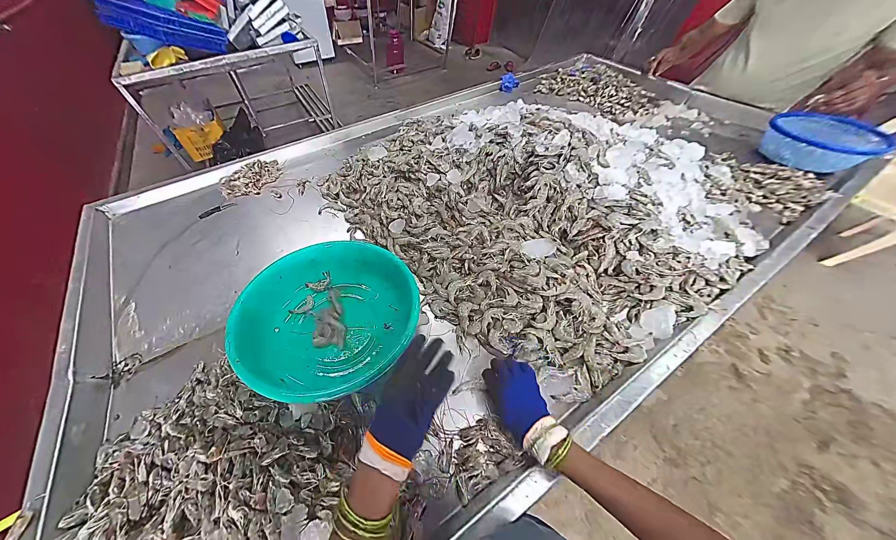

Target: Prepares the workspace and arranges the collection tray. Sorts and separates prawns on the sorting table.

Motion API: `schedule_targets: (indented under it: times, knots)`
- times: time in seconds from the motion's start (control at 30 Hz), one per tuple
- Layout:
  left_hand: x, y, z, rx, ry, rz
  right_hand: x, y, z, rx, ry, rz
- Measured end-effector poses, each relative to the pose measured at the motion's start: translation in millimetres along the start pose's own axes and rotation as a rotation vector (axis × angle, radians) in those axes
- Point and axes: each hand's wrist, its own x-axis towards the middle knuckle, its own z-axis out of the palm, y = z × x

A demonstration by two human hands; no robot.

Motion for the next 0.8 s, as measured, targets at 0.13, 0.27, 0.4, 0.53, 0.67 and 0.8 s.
schedule_targets:
  times: [0.13, 0.27, 0.4, 0.53, 0.67, 0.8]
  knots:
    - [-10, -49, -2, 1.291, -0.145, -0.172, -54, -20, 4, -0.044, 0.041, -0.136]
    - [-13, -64, 32, 1.714, -0.17, -0.577, -74, -28, -4, -0.004, 0.12, -0.119]
    - [-15, -69, 43, 1.811, -0.216, -0.694, -76, -20, -5, 0.008, 0.084, -0.096]
    - [-22, -52, 25, 1.645, -0.217, -0.525, -69, 34, -40, 0.136, 0.001, 0.337]
    - [-23, -40, -6, 1.45, -0.236, -0.407, -28, 93, -43, 0.136, -0.011, 0.706]
    - [-21, -44, -14, 1.282, -0.196, -0.258, -2, 59, -33, 0.326, -0.071, 0.644]
